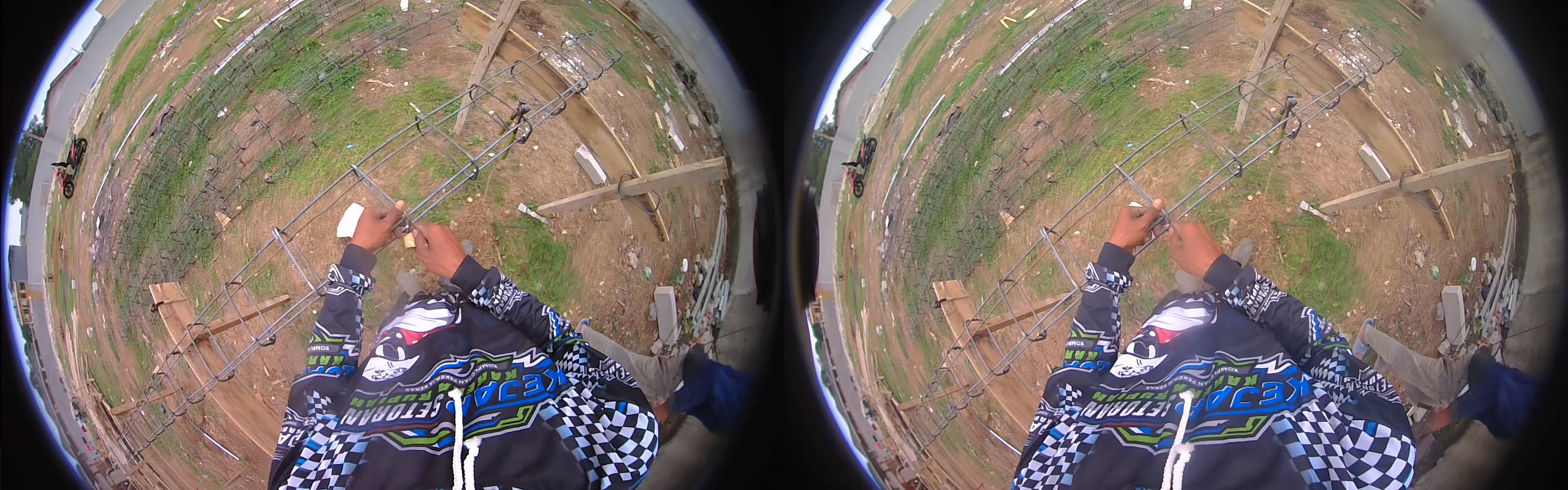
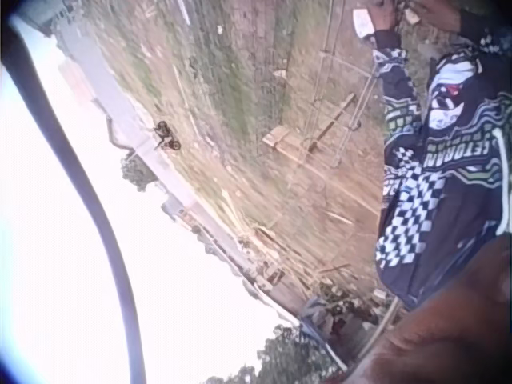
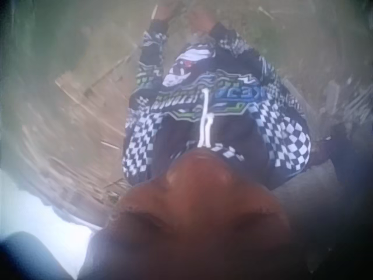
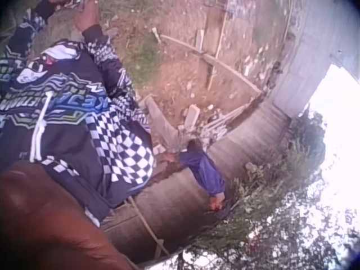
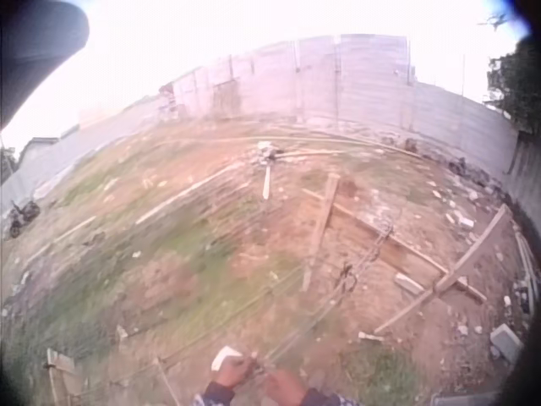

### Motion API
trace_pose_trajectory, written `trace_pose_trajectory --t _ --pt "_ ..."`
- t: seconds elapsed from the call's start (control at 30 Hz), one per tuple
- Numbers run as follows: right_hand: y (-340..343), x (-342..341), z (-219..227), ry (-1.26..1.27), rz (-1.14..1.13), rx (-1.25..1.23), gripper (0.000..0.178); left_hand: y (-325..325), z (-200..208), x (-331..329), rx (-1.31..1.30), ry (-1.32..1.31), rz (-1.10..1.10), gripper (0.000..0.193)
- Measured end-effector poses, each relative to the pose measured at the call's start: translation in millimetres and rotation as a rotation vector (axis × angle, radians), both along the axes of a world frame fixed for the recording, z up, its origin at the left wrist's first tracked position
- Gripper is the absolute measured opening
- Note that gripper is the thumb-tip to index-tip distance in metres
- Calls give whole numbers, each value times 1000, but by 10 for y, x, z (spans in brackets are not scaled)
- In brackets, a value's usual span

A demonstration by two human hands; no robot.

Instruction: The person assembles a rebar cage by tying intersecting steel bars together using wire and pliers. They repeatedly wrap wire around bar intersections and twist it to secure the joints.

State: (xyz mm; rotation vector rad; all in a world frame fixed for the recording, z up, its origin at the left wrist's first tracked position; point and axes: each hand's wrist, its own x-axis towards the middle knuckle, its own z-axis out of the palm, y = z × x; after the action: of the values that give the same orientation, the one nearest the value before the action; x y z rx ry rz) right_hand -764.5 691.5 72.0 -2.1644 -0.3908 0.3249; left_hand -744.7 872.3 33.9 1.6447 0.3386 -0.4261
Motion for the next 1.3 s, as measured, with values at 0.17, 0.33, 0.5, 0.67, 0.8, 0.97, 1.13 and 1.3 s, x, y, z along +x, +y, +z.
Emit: trace_pose_trajectory --t 0.17,0.33,0.5,0.67,0.8,0.97,1.13,1.3 --pt "-34 -103 97 -118 18 -186 16 55 0 2 58 -34 -80 51" --pt "-32 -183 158 -327 380 -502 17 -15 -64 -15 204 -116 -27 52" --pt "-14 478 279 -566 350 -337 17 -21 -198 -6 237 -153 -7 50" --pt "-115 643 -27 -349 106 -473 27 -17 -185 2 254 -146 19 50" --pt "-216 277 -587 -10 207 -202 34 -85 -33 -5 258 -172 29 51" --pt "-134 101 115 610 174 148 44 -56 -198 -25 366 -173 -10 49" --pt "-647 923 495 -97 169 -341 46 -23 -165 -35 309 -204 8 46" --pt "-1492 2570 507 -636 -386 -866 47 -3 -155 44 397 -149 -95 53"
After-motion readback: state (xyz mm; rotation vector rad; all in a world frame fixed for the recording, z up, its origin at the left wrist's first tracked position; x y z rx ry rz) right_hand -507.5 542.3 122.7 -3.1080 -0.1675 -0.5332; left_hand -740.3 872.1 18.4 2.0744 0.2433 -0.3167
